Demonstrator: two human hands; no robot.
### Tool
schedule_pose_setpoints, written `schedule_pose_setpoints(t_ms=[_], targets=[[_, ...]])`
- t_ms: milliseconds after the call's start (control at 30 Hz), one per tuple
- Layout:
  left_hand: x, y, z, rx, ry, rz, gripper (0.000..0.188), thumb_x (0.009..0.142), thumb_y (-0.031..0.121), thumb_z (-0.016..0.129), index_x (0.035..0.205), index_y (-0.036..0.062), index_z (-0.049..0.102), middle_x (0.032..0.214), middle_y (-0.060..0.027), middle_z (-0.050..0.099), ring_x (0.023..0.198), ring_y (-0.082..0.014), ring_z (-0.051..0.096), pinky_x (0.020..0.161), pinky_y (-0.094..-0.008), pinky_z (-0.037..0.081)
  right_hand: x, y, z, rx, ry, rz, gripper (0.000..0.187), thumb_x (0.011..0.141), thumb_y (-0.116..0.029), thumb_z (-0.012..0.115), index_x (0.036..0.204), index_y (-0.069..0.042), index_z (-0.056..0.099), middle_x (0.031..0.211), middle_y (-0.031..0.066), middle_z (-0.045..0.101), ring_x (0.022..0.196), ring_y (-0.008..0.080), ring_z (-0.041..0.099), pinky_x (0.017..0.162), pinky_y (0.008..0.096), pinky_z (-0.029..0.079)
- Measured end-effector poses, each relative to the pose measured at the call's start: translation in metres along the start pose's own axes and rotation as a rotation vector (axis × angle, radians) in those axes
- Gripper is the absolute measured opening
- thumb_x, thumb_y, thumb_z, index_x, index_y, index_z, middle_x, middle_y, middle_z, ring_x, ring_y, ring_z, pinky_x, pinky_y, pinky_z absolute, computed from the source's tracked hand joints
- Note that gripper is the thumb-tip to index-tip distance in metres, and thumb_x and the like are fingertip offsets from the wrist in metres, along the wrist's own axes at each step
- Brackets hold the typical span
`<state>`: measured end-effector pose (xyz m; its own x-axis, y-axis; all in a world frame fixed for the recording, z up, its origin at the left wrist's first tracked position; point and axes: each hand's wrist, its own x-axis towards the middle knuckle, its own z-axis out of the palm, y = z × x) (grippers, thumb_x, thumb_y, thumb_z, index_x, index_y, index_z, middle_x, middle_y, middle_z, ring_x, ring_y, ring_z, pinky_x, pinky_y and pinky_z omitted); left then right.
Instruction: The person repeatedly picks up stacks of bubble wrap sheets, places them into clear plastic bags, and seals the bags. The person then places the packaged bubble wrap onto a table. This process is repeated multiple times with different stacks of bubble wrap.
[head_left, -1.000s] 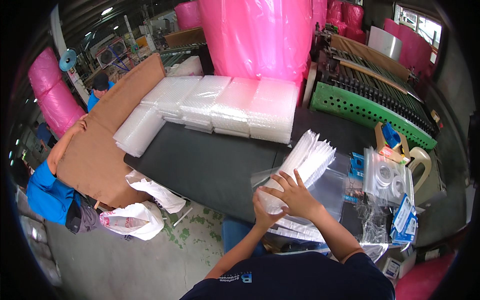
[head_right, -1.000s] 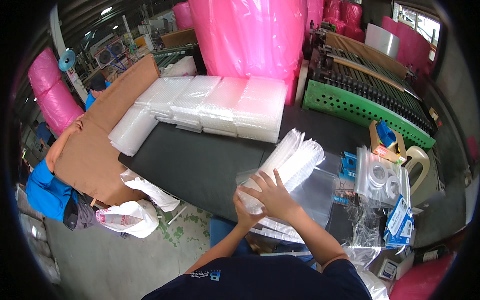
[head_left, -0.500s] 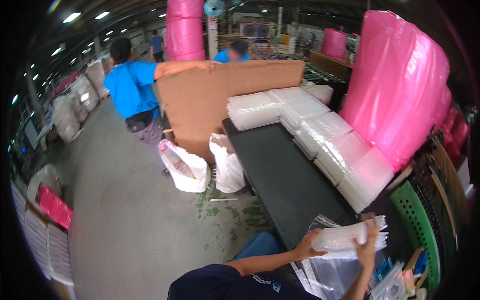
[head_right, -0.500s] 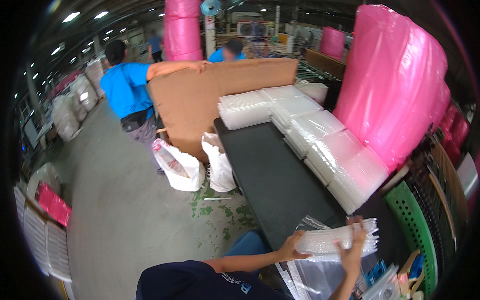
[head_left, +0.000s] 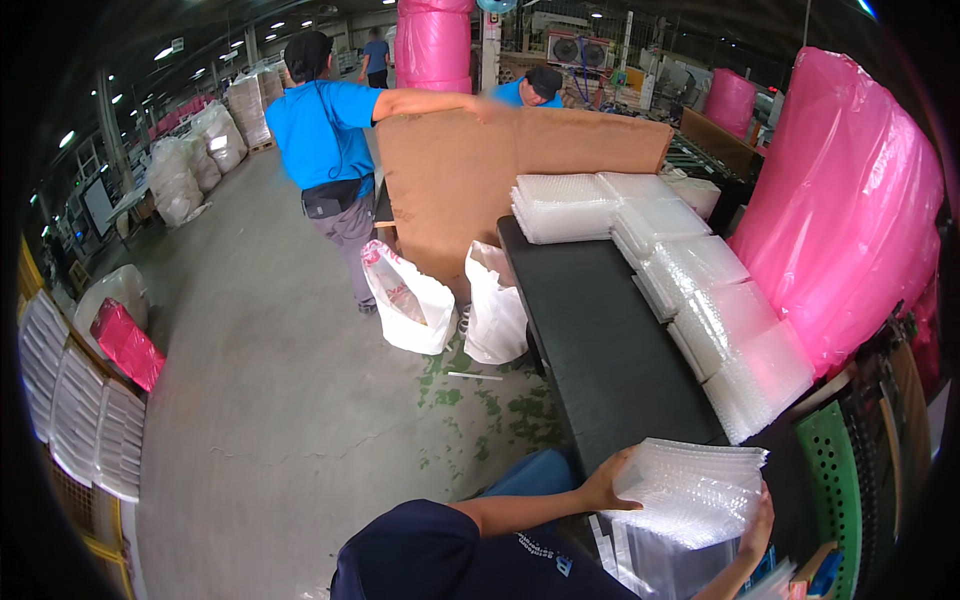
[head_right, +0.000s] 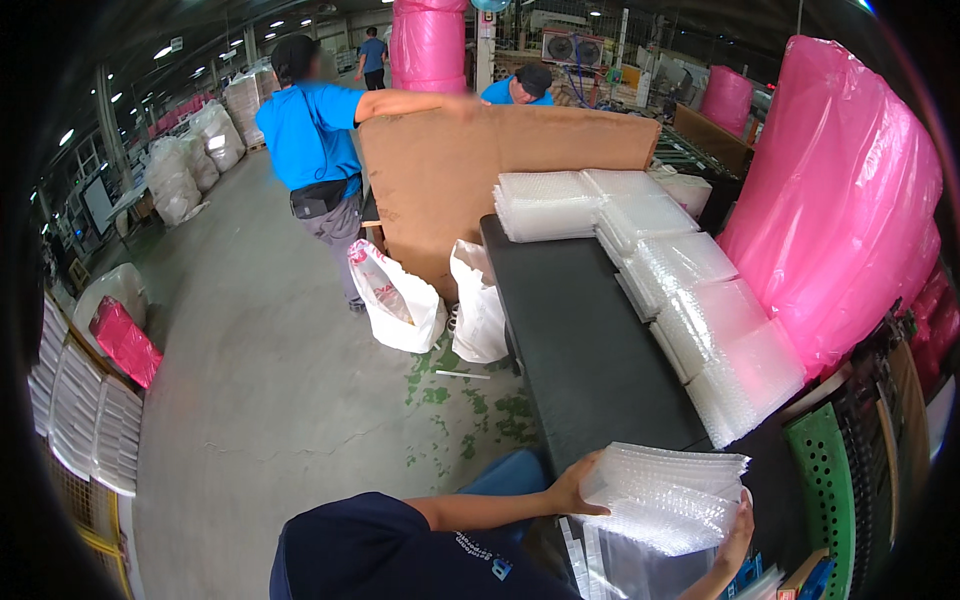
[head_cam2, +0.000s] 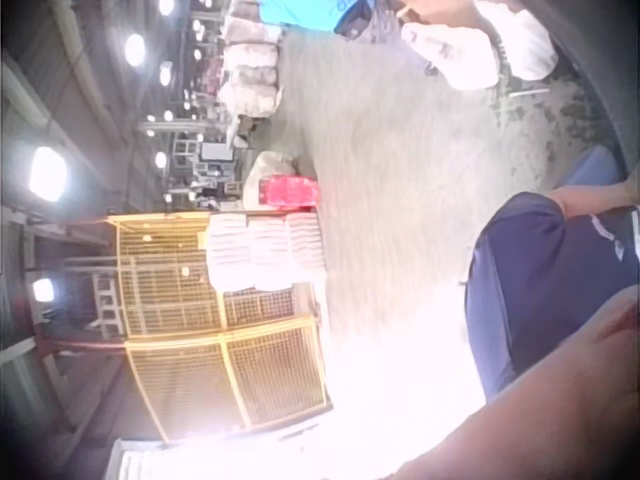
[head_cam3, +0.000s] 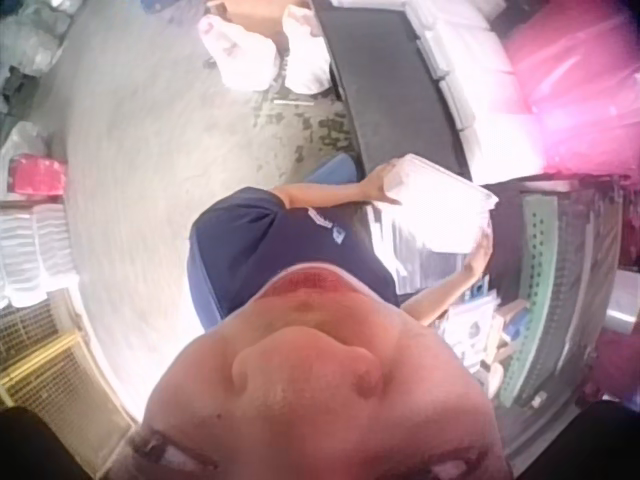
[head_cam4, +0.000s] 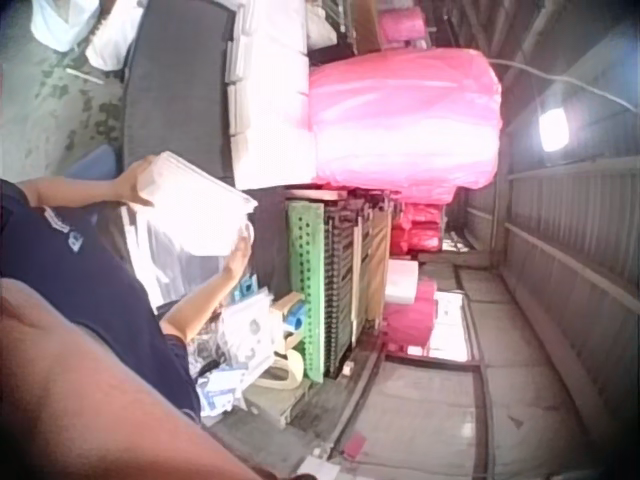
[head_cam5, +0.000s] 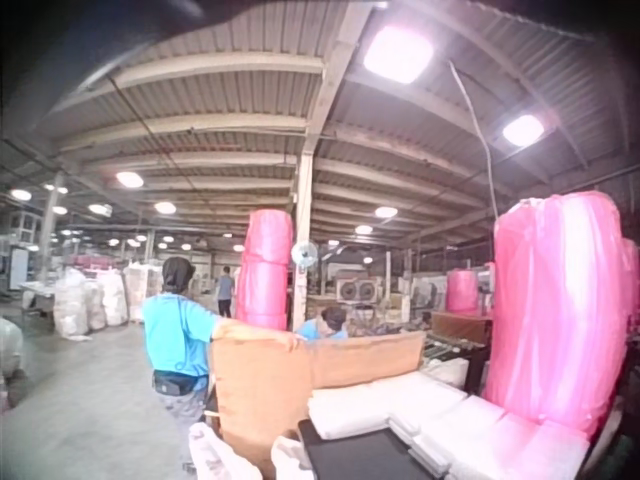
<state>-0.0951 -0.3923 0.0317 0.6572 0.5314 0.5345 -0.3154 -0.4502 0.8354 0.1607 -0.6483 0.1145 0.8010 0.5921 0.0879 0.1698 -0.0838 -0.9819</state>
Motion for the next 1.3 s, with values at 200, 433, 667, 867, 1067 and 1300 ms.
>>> schedule_pose_setpoints(t_ms=[200,433,667,867,1067,1300], targets=[[-0.012,-0.004,0.001,-0.043,-0.131,0.005,0.099,0.056,0.029,0.087,0.135,0.0029,0.033,0.130,-0.0164,0.044,0.119,-0.0310,0.047,0.101,-0.0389,0.038,0.001,-0.018,-0.002,-0.028,0.128,-0.045,0.068,0.092,-0.053,0.041,0.139,-0.003,0.036,0.139,0.0126,0.041,0.128,0.0233,0.037,0.104,0.0377,0.028],[-0.004,-0.004,-0.005,-0.045,-0.174,-0.006,0.101,0.054,0.029,0.087,0.136,0.0047,0.032,0.133,-0.0156,0.043,0.120,-0.0312,0.047,0.101,-0.0390,0.038,-0.008,-0.030,0.011,-0.071,0.001,-0.059,0.059,0.090,-0.047,0.052,0.125,0.000,0.052,0.122,0.0092,0.055,0.111,0.0184,0.047,0.097,0.0313,0.034],[0.001,0.001,-0.009,-0.042,-0.205,0.001,0.094,0.057,0.028,0.085,0.132,0.0016,0.036,0.129,-0.0174,0.046,0.116,-0.0318,0.050,0.097,-0.0380,0.041,-0.010,-0.017,-0.011,-0.542,0.081,0.016,0.028,0.084,-0.017,0.064,0.105,0.002,0.063,0.086,0.0084,0.063,0.080,0.0125,0.056,0.071,0.0261,0.044],[-0.001,-0.024,0.006,0.069,-0.201,0.049,0.079,0.058,0.027,0.084,0.122,0.0029,0.045,0.108,-0.0192,0.058,0.102,-0.0350,0.058,0.089,-0.0387,0.045,-0.010,-0.179,0.060,-0.542,0.177,-0.254,0.081,0.076,0.002,0.063,0.145,-0.006,0.021,0.049,-0.0014,0.037,0.045,0.0048,0.033,0.042,0.0228,0.031],[0.007,0.001,-0.006,-0.109,-0.238,-0.074,0.076,0.057,0.028,0.085,0.118,0.0023,0.048,0.103,-0.0154,0.061,0.095,-0.0280,0.061,0.087,-0.0350,0.046,0.007,-0.287,0.101,-0.260,0.034,-0.282,0.082,0.085,-0.011,0.063,0.144,0.002,0.008,0.054,-0.0003,0.045,0.043,0.0066,0.044,0.039,0.0216,0.038],[0.002,-0.016,-0.002,0.076,-0.226,0.067,0.083,0.058,0.034,0.084,0.124,0.0006,0.046,0.113,-0.0179,0.056,0.105,-0.0326,0.056,0.093,-0.0378,0.042,0.012,-0.239,0.088,-0.623,-0.338,-0.495,0.109,0.065,-0.046,0.078,0.144,-0.001,0.018,0.095,0.0132,0.056,0.083,0.0204,0.054,0.075,0.0346,0.045]])
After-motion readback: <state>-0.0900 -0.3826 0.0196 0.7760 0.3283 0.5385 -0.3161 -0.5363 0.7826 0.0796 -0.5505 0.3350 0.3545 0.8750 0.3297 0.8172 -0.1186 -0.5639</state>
